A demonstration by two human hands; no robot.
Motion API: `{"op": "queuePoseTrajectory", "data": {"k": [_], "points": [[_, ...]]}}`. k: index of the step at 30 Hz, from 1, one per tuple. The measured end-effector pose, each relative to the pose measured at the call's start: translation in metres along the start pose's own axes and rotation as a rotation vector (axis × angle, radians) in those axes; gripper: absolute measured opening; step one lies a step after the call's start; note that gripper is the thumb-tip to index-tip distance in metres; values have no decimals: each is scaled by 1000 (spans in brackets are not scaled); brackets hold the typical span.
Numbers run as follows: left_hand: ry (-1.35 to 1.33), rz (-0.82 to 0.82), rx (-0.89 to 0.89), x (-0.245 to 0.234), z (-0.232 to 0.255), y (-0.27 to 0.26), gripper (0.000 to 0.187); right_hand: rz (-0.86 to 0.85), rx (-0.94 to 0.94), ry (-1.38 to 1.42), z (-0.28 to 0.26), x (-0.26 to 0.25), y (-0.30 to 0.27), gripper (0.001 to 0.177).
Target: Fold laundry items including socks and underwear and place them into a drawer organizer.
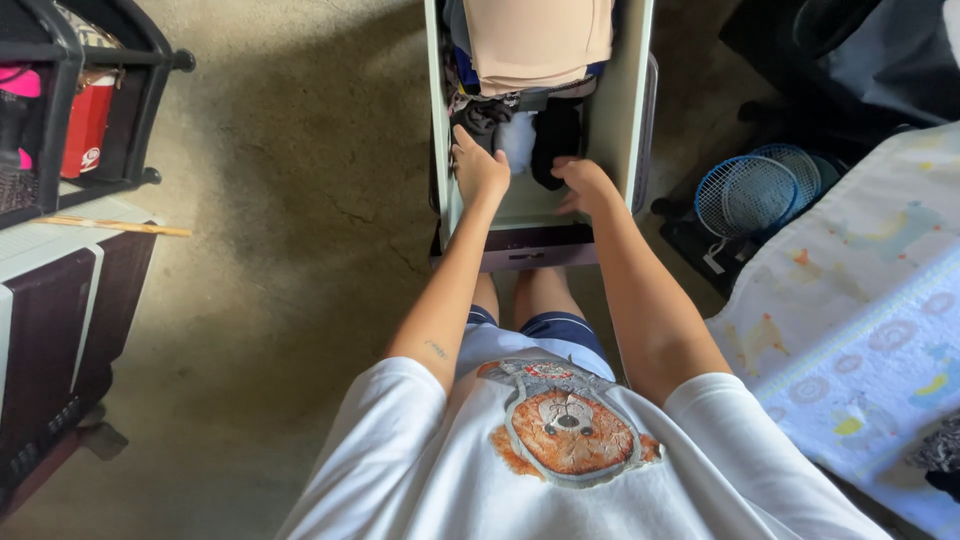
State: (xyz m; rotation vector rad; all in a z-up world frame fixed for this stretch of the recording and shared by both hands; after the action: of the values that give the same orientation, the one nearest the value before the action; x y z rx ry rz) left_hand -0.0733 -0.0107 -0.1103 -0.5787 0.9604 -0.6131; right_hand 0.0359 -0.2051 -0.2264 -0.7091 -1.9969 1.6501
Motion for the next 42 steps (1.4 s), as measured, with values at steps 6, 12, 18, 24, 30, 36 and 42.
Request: {"op": "queuePoseTrajectory", "data": {"k": [6,12,18,24,30,36,42], "points": [[-80,96,19,21,-26,35,82,-80,-499,442,19,-12,129,63],[-106,177,114,43,-43,50,78,72,-565,148,7,-23,122,65],[3,151,172,40,-41,43,80,178,-312,-92,-22,-17,19,56],[-24,129,602,8,16,-52,63,254,-894,-210,-50,-27,-126,53],[-341,-298,711,7,46,-167,34,48,-950,156,-3,-43,-300,33],[-318,-586,858,20,80,-302,27,111,-1095,477,78,-68,-424,31],[-190,-846,989,60,113,-430,26,177,-1242,770,171,-116,-492,27]]}}
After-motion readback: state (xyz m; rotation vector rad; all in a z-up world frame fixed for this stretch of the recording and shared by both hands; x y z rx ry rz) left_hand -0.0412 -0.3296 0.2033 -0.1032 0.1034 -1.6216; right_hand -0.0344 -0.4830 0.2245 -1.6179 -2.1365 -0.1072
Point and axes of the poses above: each hand's wrist, its own y-axis towards the middle knuckle, its own x-axis out of the palm, z = x × y, the point moved 8 cm from there along y, towards the middle knuckle, and after that the axes turned 5 degrees about -y, right-handed, at the moved point
